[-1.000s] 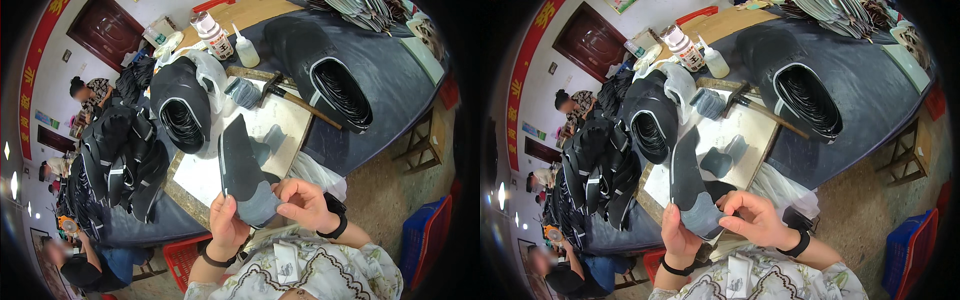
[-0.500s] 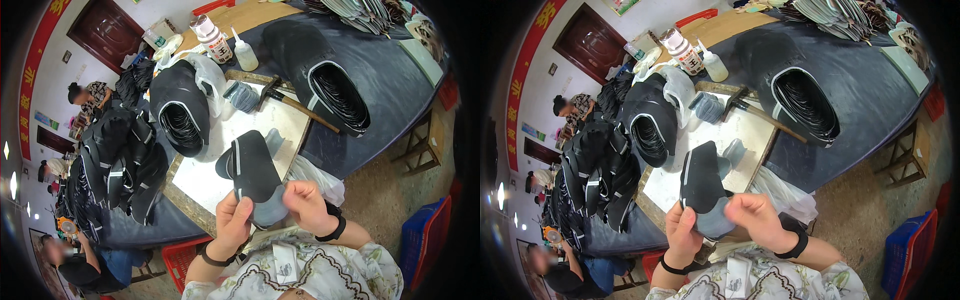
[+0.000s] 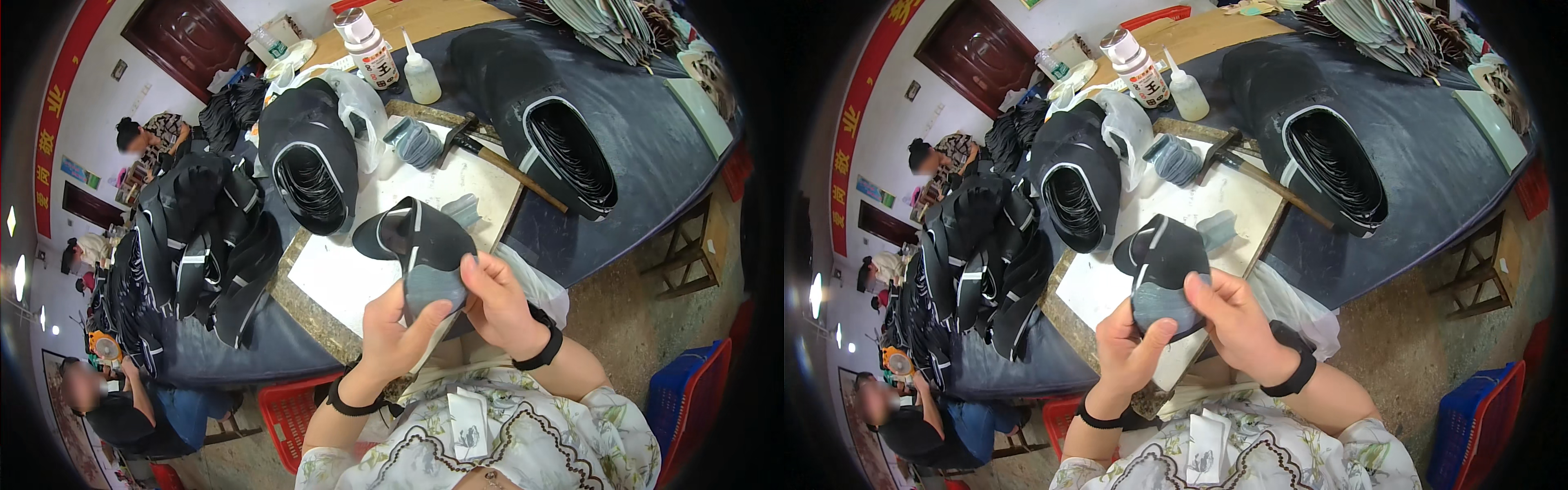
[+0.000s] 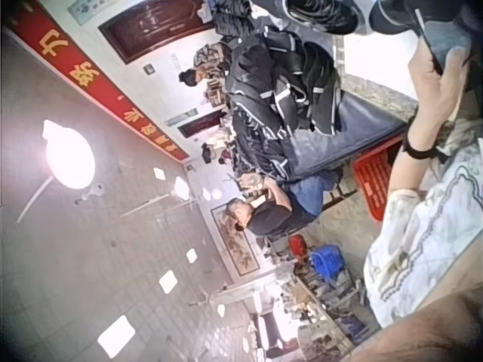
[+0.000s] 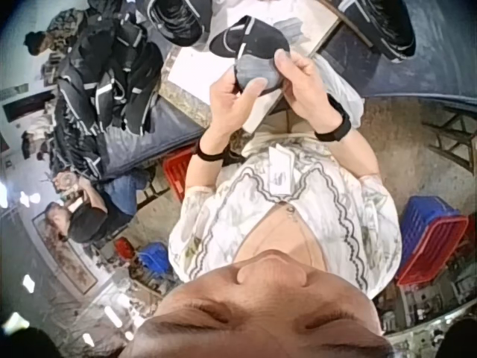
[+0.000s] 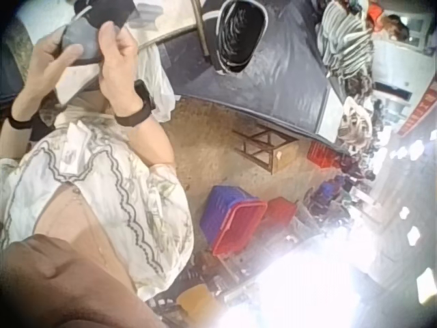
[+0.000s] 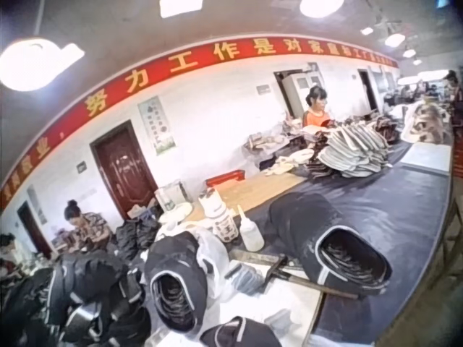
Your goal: The recorder is applying small gray adhesive or structural components to the interior and exterior of black footwear uppers.
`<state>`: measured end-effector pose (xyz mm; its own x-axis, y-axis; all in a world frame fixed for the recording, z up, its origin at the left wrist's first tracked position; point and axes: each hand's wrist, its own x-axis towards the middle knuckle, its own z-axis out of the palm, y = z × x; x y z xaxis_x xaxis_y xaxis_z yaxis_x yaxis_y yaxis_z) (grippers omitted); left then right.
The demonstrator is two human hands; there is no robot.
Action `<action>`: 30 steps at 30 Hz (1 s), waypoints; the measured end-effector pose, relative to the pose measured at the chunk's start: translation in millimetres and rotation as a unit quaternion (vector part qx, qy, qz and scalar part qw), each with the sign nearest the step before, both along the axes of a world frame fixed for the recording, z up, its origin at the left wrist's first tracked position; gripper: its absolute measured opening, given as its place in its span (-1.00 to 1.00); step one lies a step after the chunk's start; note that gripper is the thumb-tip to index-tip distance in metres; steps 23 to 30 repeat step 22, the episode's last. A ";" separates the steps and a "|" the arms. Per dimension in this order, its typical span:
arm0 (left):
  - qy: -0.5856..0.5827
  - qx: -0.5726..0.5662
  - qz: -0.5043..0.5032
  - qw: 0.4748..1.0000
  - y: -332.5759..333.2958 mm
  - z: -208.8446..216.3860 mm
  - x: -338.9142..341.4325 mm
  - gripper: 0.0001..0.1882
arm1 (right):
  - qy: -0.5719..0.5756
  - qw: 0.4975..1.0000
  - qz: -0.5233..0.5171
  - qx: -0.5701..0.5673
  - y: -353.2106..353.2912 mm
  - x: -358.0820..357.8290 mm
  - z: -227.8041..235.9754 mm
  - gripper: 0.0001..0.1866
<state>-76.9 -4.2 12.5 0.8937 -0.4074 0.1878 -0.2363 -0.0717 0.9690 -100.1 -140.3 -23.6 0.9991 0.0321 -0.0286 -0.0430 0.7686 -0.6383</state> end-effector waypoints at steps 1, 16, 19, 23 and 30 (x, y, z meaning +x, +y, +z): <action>0.018 -0.034 -0.001 0.999 4.9 -0.7 2.2 -0.80 | -0.031 0.999 0.031 -0.011 -1.9 1.7 -2.5 -0.79; -0.142 0.034 0.115 0.983 35.9 -11.7 24.2 -0.60 | -0.070 0.993 0.093 0.032 0.5 17.4 3.5 -0.66; 0.015 -0.126 0.230 0.965 48.3 -19.2 45.4 -0.60 | -0.143 0.972 0.177 -0.063 -17.9 21.7 31.9 -0.36; 0.432 -0.156 0.209 0.863 62.3 -5.6 47.7 -0.33 | -0.229 0.899 0.345 -0.143 -9.7 42.4 48.1 -0.17; 0.432 -0.156 0.209 0.863 62.3 -5.6 47.7 -0.33 | -0.229 0.899 0.345 -0.143 -9.7 42.4 48.1 -0.17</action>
